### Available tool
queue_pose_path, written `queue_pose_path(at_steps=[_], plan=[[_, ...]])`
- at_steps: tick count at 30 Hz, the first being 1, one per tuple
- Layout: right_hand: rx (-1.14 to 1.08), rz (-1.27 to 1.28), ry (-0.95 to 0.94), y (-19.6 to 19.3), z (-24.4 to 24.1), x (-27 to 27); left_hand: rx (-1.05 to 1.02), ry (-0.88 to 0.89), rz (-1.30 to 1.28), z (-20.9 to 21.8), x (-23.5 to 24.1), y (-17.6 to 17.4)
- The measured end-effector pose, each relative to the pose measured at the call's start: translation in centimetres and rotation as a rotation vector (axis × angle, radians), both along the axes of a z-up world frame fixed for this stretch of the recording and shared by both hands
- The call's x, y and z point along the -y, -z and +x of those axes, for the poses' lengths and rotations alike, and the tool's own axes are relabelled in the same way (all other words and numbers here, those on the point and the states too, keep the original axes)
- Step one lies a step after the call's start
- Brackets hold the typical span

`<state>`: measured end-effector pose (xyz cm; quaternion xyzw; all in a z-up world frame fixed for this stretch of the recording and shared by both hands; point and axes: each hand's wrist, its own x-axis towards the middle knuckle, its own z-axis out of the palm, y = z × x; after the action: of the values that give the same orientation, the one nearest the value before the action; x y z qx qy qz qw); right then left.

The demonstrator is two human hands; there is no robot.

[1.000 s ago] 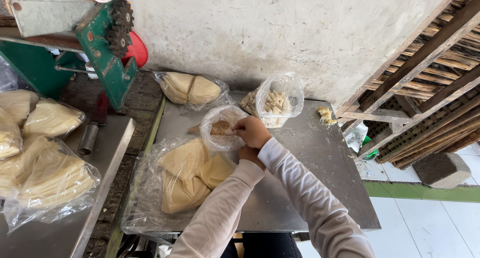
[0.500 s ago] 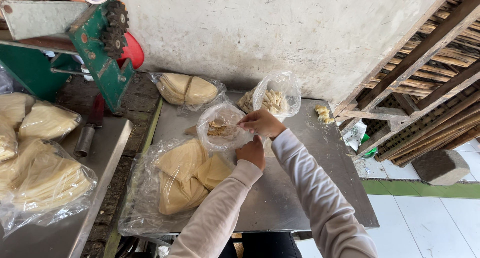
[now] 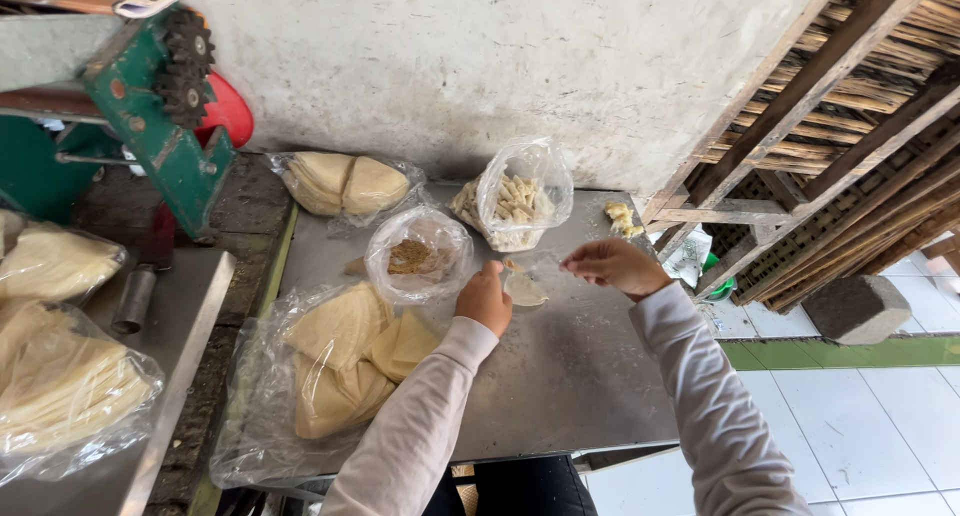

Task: The person places a filling onto triangular pastry sheets and folds them by hand into filled triangular shapes on a metal surface.

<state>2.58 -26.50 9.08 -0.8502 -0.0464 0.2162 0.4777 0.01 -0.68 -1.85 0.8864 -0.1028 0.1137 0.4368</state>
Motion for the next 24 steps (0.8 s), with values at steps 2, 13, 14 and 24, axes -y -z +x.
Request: queue_pose_path(at_steps=[2,13,14,24], plan=[[-0.005,-0.106,0.0,2.0,-0.6,2.0,0.043,-0.017,-0.01,0.4,-0.1,0.4],[0.521,-0.255,-0.014,4.3,-4.4,-1.1,-0.074,-0.001,-0.042,0.0,-0.5,-1.4],[0.589,-0.304,0.001,3.4,-5.2,-1.8,-0.069,0.001,-0.042,0.0,-0.5,-1.4],[1.174,-0.621,-0.16,1.7,-8.3,-2.6,-0.046,-0.005,-0.048,-0.3,-0.3,-1.6]])
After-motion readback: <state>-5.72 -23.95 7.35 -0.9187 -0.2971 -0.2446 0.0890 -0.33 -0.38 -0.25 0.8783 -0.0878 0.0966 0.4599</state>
